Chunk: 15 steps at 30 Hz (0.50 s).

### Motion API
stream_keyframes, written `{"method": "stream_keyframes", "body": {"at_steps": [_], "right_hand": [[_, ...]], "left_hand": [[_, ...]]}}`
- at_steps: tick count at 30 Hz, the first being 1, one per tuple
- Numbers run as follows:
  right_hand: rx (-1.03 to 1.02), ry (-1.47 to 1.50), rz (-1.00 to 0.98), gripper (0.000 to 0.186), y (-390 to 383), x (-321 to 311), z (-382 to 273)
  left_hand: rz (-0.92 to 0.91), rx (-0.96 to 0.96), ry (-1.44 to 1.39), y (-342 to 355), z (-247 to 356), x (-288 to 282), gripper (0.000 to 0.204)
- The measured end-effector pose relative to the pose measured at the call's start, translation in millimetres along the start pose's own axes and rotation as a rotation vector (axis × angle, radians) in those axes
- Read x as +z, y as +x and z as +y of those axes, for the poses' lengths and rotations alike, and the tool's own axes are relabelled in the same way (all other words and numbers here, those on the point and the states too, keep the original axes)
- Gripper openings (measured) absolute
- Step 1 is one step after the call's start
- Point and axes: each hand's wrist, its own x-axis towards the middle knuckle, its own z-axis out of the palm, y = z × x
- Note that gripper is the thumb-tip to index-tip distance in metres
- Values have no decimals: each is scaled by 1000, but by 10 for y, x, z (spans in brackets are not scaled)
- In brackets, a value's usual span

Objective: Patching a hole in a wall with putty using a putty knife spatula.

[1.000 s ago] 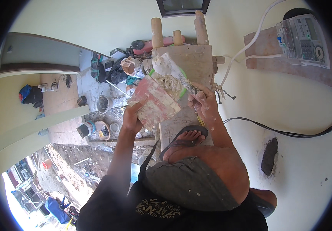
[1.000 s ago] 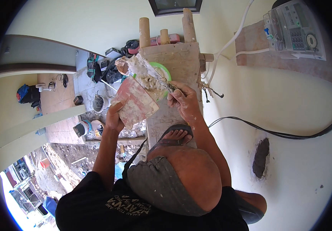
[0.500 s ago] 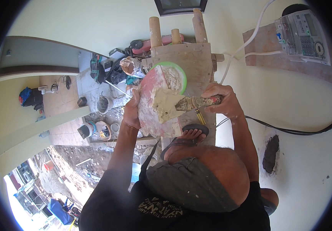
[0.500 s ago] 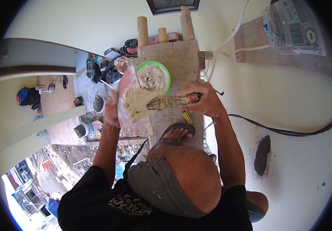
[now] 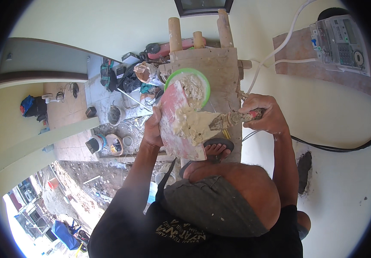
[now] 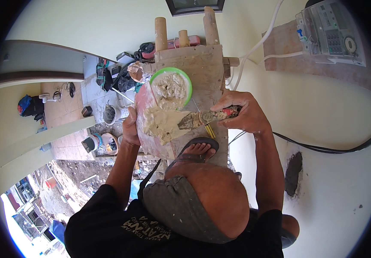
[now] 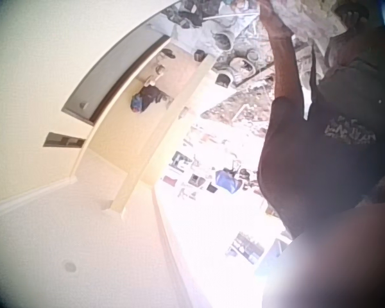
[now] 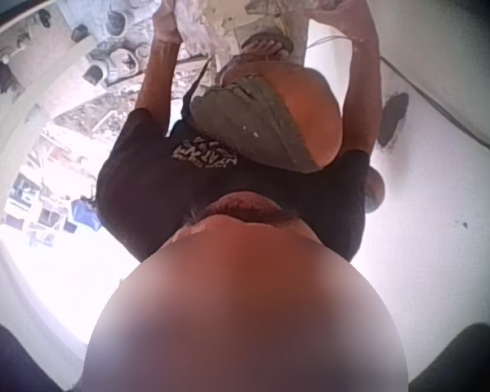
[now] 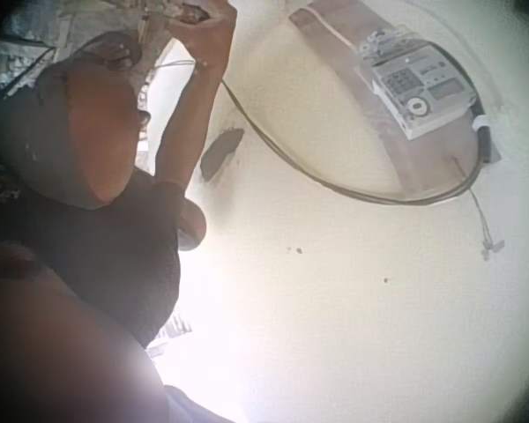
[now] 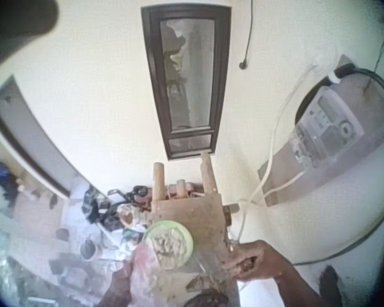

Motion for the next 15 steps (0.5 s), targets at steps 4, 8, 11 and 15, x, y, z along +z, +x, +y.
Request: {"method": "stream_keyframes", "body": {"at_steps": [4, 8, 11, 15], "right_hand": [[-8, -19, -6, 42, -33, -46, 28], [-27, 0, 7, 41, -43, -34, 25], [52, -54, 14, 41, -61, -113, 51], [52, 30, 132, 38, -143, -232, 59]], "left_hand": [[14, -19, -26, -31, -32, -102, 74], [-20, -17, -21, -44, 7, -50, 74], [39, 8, 37, -15, 47, -164, 74], [-190, 155, -197, -8, 280, -72, 59]]}}
